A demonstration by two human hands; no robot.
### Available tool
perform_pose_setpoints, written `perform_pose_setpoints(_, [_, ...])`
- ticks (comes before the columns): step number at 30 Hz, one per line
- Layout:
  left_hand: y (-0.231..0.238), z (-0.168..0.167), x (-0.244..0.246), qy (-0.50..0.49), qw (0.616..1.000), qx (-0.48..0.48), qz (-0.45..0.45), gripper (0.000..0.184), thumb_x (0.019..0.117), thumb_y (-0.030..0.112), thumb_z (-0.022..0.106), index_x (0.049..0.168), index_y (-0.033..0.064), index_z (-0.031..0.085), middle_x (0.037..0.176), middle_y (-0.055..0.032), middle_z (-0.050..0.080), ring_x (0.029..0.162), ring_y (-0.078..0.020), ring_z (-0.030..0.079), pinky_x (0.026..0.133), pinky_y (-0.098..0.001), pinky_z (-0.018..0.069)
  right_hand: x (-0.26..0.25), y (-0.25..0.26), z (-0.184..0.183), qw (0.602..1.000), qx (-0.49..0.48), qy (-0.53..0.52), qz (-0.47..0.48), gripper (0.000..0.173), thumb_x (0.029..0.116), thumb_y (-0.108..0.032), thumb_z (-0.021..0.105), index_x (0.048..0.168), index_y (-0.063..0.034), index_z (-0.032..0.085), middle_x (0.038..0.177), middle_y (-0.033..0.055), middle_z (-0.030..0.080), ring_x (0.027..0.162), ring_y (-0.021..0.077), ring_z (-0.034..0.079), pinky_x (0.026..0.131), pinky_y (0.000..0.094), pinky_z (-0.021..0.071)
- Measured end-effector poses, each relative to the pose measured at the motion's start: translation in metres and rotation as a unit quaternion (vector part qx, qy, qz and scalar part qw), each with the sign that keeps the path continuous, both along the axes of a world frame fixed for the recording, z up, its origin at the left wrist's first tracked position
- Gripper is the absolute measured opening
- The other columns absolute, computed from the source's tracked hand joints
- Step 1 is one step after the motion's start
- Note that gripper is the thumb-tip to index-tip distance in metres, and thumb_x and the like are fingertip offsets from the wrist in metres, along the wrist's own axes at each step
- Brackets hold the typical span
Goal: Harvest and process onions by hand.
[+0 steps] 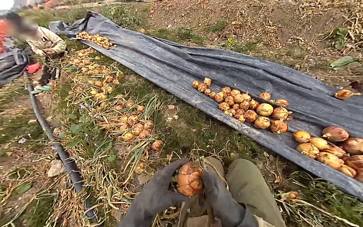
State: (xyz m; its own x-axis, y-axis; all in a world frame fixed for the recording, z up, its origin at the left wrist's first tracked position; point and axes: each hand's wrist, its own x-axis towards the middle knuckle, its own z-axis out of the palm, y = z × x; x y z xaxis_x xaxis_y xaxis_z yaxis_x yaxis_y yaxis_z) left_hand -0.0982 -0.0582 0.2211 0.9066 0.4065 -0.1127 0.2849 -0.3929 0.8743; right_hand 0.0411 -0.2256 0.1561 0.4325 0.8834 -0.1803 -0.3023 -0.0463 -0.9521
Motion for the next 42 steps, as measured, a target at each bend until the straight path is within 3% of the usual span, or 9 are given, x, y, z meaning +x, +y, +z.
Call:
perform_pose_setpoints(5, [-0.008,0.013,-0.003,0.148,0.985,-0.038,-0.078,0.076,0.0792,0.046,0.087,0.145,0.0200,0.057,0.126,0.0005,0.070,0.111,-0.0083,0.068,0.097,-0.0331,0.0588,0.000,-0.012,-0.012,0.950,-0.041,-0.305,-0.055,0.058,0.1099,-0.049,0.029,0.135,-0.0126,0.066,0.102,0.0078,0.075,0.090,0.0179,0.072,0.080,0.0432,0.0600])
perform_pose_setpoints(8, [-0.029,-0.012,-0.012,0.160,0.951,-0.265,0.022,0.036,0.0910,0.039,0.074,0.113,0.0128,0.064,0.072,0.0011,0.060,0.051,-0.0069,0.051,0.047,-0.0230,0.0443,0.010,-0.015,-0.021,0.864,-0.007,-0.494,-0.097,0.051,0.1082,-0.046,0.038,0.142,-0.0168,0.062,0.112,0.0084,0.076,0.095,0.0236,0.075,0.077,0.0492,0.0614])
perform_pose_setpoints(13, [-0.030,-0.010,-0.014,0.150,0.932,-0.304,0.129,0.019,0.0974,0.012,0.066,0.114,0.0040,0.066,0.086,-0.0095,0.075,0.048,-0.0082,0.055,0.043,-0.0210,0.0430,0.030,-0.022,-0.031,0.935,-0.048,-0.306,-0.172,0.053,0.1094,-0.048,0.030,0.141,-0.0177,0.061,0.088,0.0030,0.068,0.066,0.0161,0.063,0.062,0.0386,0.0578])
perform_pose_setpoints(15, [-0.030,0.006,-0.006,0.168,0.956,-0.216,0.102,0.018,0.1054,0.019,0.055,0.104,0.0053,0.066,0.080,-0.0062,0.074,0.044,-0.0076,0.052,0.041,-0.0210,0.0412,0.034,-0.032,-0.030,0.914,-0.216,-0.339,-0.043,0.068,0.1043,-0.061,0.031,0.140,-0.0126,0.061,0.104,0.0150,0.073,0.096,0.0301,0.072,0.088,0.0513,0.0566])
perform_pose_setpoints(21, [-0.036,0.016,0.018,0.258,0.960,0.106,-0.023,0.043,0.1059,0.045,0.048,0.130,0.0149,0.067,0.111,-0.0032,0.073,0.103,-0.0170,0.070,0.097,-0.0432,0.0559,0.011,-0.025,-0.037,0.957,-0.165,-0.233,0.054,0.069,0.0990,-0.069,0.044,0.126,-0.0094,0.066,0.107,0.0111,0.071,0.101,0.0210,0.069,0.092,0.0447,0.0554])
perform_pose_setpoints(27, [-0.057,-0.023,0.052,0.309,0.907,0.158,-0.240,0.047,0.1076,0.044,0.043,0.106,0.0048,0.068,0.101,-0.0174,0.071,0.100,-0.0364,0.069,0.088,-0.0595,0.0541,0.011,-0.030,-0.026,0.955,-0.261,-0.139,0.019,0.070,0.1032,-0.066,0.033,0.125,-0.0073,0.064,0.103,0.0117,0.069,0.089,0.0220,0.069,0.079,0.0478,0.0578])
perform_pose_setpoints(32, [0.012,-0.033,0.061,0.536,0.820,0.192,-0.059,0.048,0.1059,0.040,0.044,0.126,0.0036,0.067,0.128,-0.0257,0.067,0.121,-0.0476,0.063,0.097,-0.0699,0.0477,0.085,-0.006,0.028,0.858,-0.265,-0.440,0.002,0.068,0.1058,-0.051,0.034,0.091,0.0037,0.071,0.082,0.0211,0.068,0.082,0.0349,0.068,0.080,0.0494,0.0527])
perform_pose_setpoints(38, [0.148,-0.102,0.042,0.159,0.975,-0.129,0.090,0.029,0.1051,0.012,0.051,0.131,0.0101,0.065,0.118,-0.0082,0.074,0.103,-0.0211,0.074,0.087,-0.0398,0.0631,0.196,0.028,0.021,0.785,-0.339,-0.490,-0.172,0.076,0.0961,-0.075,0.040,0.152,-0.0240,0.048,0.097,0.0203,0.072,0.087,0.0429,0.070,0.075,0.0660,0.0539])
perform_pose_setpoints(42, [0.227,-0.153,0.071,0.356,0.903,0.240,0.023,0.049,0.0926,-0.001,0.061,0.139,0.0148,0.064,0.143,-0.0115,0.061,0.135,-0.0318,0.055,0.113,-0.0539,0.0446,0.170,0.020,-0.009,0.842,-0.356,-0.374,-0.157,0.071,0.0966,-0.072,0.045,0.144,-0.0197,0.057,0.093,0.0137,0.072,0.080,0.0312,0.071,0.073,0.0565,0.0580])
